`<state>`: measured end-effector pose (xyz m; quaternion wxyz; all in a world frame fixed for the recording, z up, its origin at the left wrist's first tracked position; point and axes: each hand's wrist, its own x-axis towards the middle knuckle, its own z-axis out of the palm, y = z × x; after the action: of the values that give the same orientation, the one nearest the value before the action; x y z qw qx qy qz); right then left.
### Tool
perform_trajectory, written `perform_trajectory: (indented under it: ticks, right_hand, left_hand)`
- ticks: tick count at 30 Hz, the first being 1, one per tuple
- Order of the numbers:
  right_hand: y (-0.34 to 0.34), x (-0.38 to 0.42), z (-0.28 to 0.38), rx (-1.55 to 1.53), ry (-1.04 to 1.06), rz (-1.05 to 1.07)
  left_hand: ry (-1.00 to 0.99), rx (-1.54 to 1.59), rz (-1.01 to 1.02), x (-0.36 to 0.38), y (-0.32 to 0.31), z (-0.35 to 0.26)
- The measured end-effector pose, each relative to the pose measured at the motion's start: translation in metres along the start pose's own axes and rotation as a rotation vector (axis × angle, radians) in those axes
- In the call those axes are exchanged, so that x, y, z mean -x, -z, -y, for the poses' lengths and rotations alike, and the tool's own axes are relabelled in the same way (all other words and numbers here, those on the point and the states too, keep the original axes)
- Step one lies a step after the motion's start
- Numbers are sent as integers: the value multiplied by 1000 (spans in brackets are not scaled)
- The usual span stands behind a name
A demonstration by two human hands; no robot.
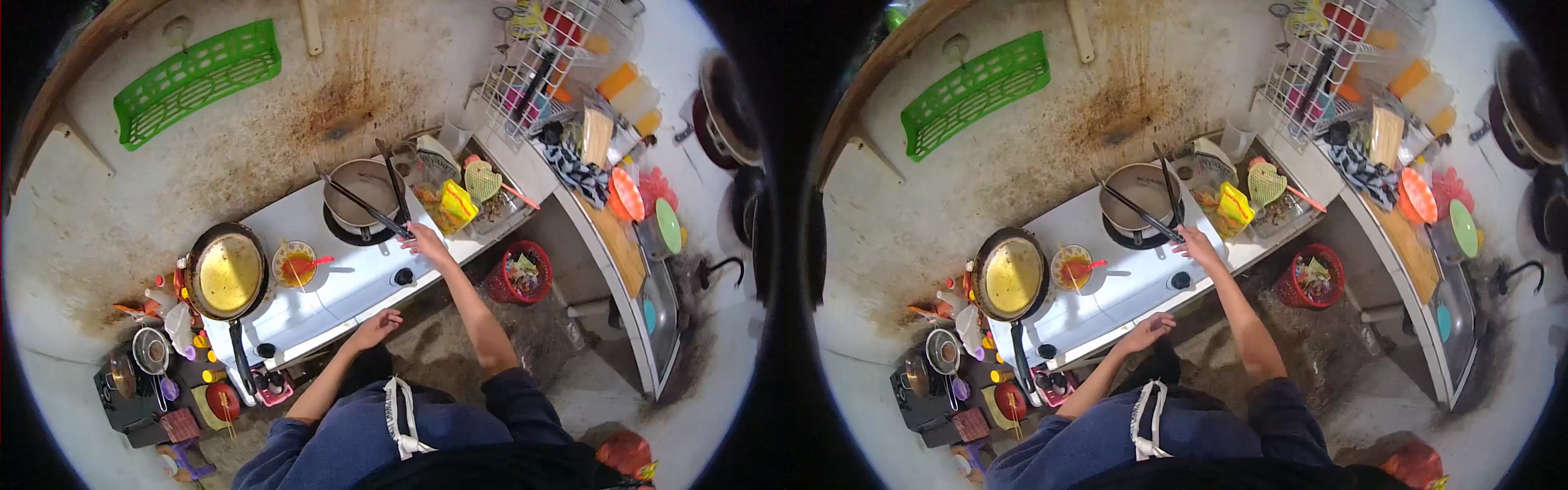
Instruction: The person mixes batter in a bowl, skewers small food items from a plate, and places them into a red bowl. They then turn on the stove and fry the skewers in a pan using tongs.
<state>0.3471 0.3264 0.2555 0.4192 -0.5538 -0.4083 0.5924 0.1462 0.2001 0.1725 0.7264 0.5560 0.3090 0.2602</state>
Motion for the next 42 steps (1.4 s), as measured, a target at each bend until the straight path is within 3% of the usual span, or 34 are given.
perform_trajectory:
  ticks: [3, 9, 13, 15, 18, 20, 24, 27, 28, 29, 32, 34, 36, 38, 42]
  right_hand:
    - [3, -12, -11, 33, -30, 52]
    - [4, 40, 14, -485, 20, 101]
    - [27, 77, 37, -573, 41, 108]
    - [47, 89, 49, -587, 91, 261]
    - [86, 100, 64, -581, 159, 338]
    - [123, 102, 69, -477, 156, 363]
    - [176, 107, 84, -359, 197, 344]
    - [197, 96, 87, -149, 203, 45]
    - [201, 89, 86, -139, 196, 91]
    - [205, 84, 83, -213, 193, 116]
    - [188, 73, 77, -241, 157, 181]
    - [169, 73, 65, -390, 68, 305]
    - [144, 79, 56, -468, -57, 429]
    - [113, 100, 68, -553, -237, 474]
    - [69, 125, 57, -552, -418, 779]
  left_hand:
    - [66, -94, 151, -11, 8, 3]
    - [159, -257, 195, -17, 6, -1]
    - [151, -274, 287, -31, -11, -26]
    - [139, -231, 297, -44, -20, -32]
    - [67, -259, 221, -66, -40, -35]
    - [222, -303, 194, -83, -49, -40]
    - [243, -447, 193, -115, -78, -61]
    - [159, -479, 157, -135, -101, -63]
    - [105, -485, 147, -141, -109, -74]
    - [147, -283, 116, -145, -116, -84]
    - [-83, 0, -179, -149, -138, -125]
    - [-254, 304, -265, -148, -140, -140]
    - [-433, 393, -293, -146, -135, -141]
    - [-411, 406, -257, -129, -125, -159]
    - [-470, 528, -314, -92, -117, -150]
